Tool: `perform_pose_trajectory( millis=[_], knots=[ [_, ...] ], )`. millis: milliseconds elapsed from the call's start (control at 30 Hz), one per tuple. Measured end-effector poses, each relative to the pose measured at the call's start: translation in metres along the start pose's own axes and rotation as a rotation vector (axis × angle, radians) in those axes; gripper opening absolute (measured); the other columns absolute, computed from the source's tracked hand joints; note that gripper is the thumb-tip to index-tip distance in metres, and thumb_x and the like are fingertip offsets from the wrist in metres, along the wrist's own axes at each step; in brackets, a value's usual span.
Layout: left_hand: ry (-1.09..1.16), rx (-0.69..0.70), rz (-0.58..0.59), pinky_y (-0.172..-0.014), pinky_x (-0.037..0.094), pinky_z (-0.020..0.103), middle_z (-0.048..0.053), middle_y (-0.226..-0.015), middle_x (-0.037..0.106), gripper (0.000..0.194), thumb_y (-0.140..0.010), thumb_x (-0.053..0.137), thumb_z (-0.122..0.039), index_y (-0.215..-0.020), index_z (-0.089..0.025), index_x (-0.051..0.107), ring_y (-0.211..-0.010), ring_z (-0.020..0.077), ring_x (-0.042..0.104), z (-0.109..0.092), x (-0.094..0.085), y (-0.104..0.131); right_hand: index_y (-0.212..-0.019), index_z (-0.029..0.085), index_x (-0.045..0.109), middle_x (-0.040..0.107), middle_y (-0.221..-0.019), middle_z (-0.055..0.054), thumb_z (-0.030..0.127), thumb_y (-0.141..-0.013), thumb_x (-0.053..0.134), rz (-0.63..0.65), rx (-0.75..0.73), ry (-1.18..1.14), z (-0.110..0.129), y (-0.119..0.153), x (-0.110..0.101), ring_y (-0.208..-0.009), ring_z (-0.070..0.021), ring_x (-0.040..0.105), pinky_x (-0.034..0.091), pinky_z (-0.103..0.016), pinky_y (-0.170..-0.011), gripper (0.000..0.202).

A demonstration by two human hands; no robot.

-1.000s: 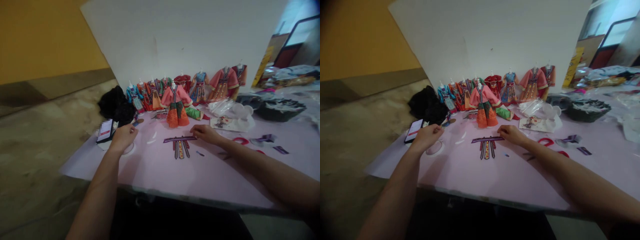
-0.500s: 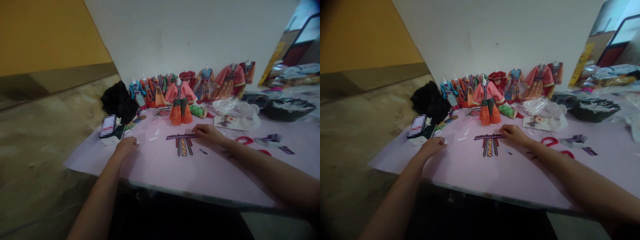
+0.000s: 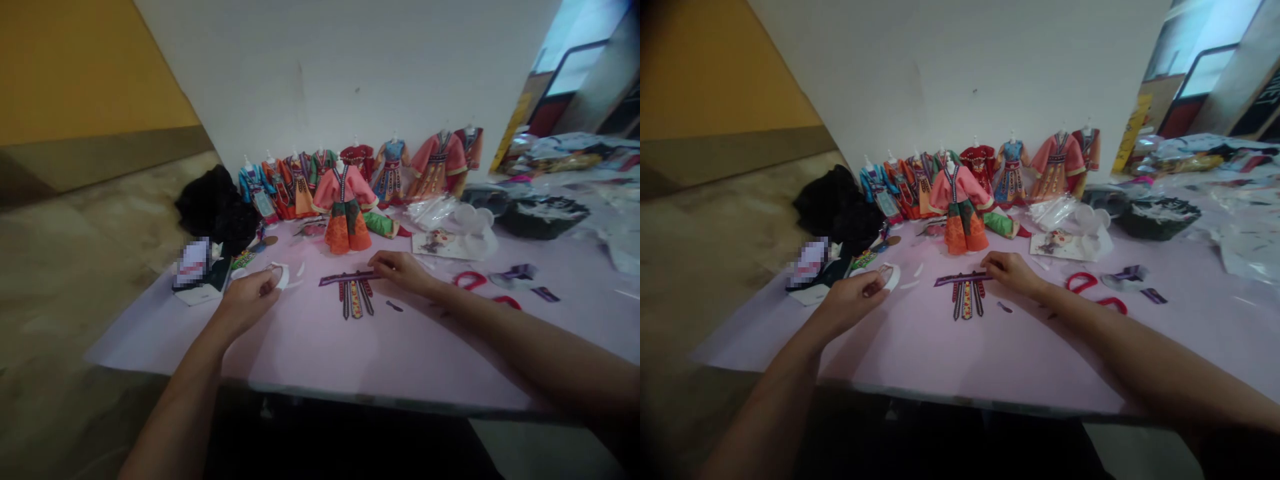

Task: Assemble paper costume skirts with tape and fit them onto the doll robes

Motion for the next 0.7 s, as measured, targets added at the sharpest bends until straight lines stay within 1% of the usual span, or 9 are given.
perform_pose_trajectory(
  millis=[100,200,300,433,567,633,700],
  knots=[
    [0.034,0.111,-0.061,-0.065,0.034,0.028,-0.003,-0.07,0.053,0.016,-0.083,0.054,-0.033,-0.071,-0.022,0.049,-0.068,0.0158,0.051,-0.02,0.001,0.003,-0.092,0.018,0.068,0.069,-0.081,-0.005,0.031,-0.093,0.05,-0.015,-0.038,-0.048,0.007,0.001,0.002,-0.07,-0.017,0.058,0.042,-0.029,-0.066,0.023],
    [0.05,0.2,-0.098,-0.067,0.036,0.029,-0.002,-0.072,0.054,0.016,-0.084,0.054,-0.032,-0.072,-0.022,0.049,-0.069,0.016,0.052,-0.042,0.003,0.008,-0.093,0.018,0.068,0.07,-0.084,-0.004,0.031,-0.094,0.052,-0.036,-0.084,-0.145,0.019,0.003,0.005,-0.073,-0.0167,0.059,0.045,-0.029,-0.068,0.021],
    [0.085,0.241,-0.125,-0.072,0.039,0.03,-0.001,-0.077,0.056,0.014,-0.087,0.053,-0.032,-0.077,-0.022,0.051,-0.074,0.017,0.055,-0.063,0.008,0.013,-0.096,0.017,0.068,0.068,-0.086,-0.004,0.033,-0.096,0.054,-0.046,-0.155,-0.273,0.039,0.009,0.01,-0.074,-0.0152,0.059,0.048,-0.028,-0.069,0.02],
    [0.151,0.282,-0.147,-0.071,0.041,0.029,-0.001,-0.079,0.057,0.011,-0.088,0.053,-0.028,-0.08,-0.022,0.052,-0.075,0.0167,0.057,-0.086,0.02,0.019,-0.104,0.018,0.067,0.066,-0.094,-0.004,0.026,-0.094,0.061,-0.029,-0.267,-0.372,0.068,0.02,0.019,-0.077,-0.0133,0.061,0.051,-0.027,-0.072,0.014],
    [0.189,0.341,-0.174,-0.07,0.041,0.028,-0.002,-0.079,0.057,0.006,-0.087,0.053,-0.022,-0.082,-0.021,0.053,-0.075,0.0161,0.058,-0.101,0.032,0.025,-0.108,0.017,0.065,0.067,-0.102,-0.006,0.021,-0.092,0.064,-0.023,-0.287,-0.42,0.081,0.027,0.025,-0.082,-0.0132,0.062,0.052,-0.028,-0.075,0.016],
    [0.201,0.339,-0.185,-0.07,0.041,0.028,-0.002,-0.078,0.057,0.006,-0.087,0.054,-0.021,-0.081,-0.021,0.053,-0.074,0.0159,0.058,-0.104,0.035,0.026,-0.105,0.017,0.064,0.067,-0.1,-0.005,0.02,-0.092,0.064,-0.017,-0.273,-0.452,0.082,0.027,0.026,-0.08,-0.0123,0.061,0.051,-0.027,-0.074,0.013],
    [0.218,0.327,-0.178,-0.069,0.042,0.028,-0.002,-0.079,0.058,0.007,-0.088,0.054,-0.022,-0.081,-0.021,0.053,-0.074,0.0157,0.058,-0.106,0.038,0.027,-0.102,0.016,0.063,0.066,-0.095,-0.003,0.02,-0.092,0.065,0.007,-0.246,-0.487,0.082,0.027,0.027,-0.075,-0.0113,0.059,0.05,-0.026,-0.071,0.011]
  ],
)
Point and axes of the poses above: each hand's wrist, its own y-axis away from the middle knuckle, its own x-axis out of the palm, z = x × y, the point moved 6 cm from there along -y, towards the middle knuckle
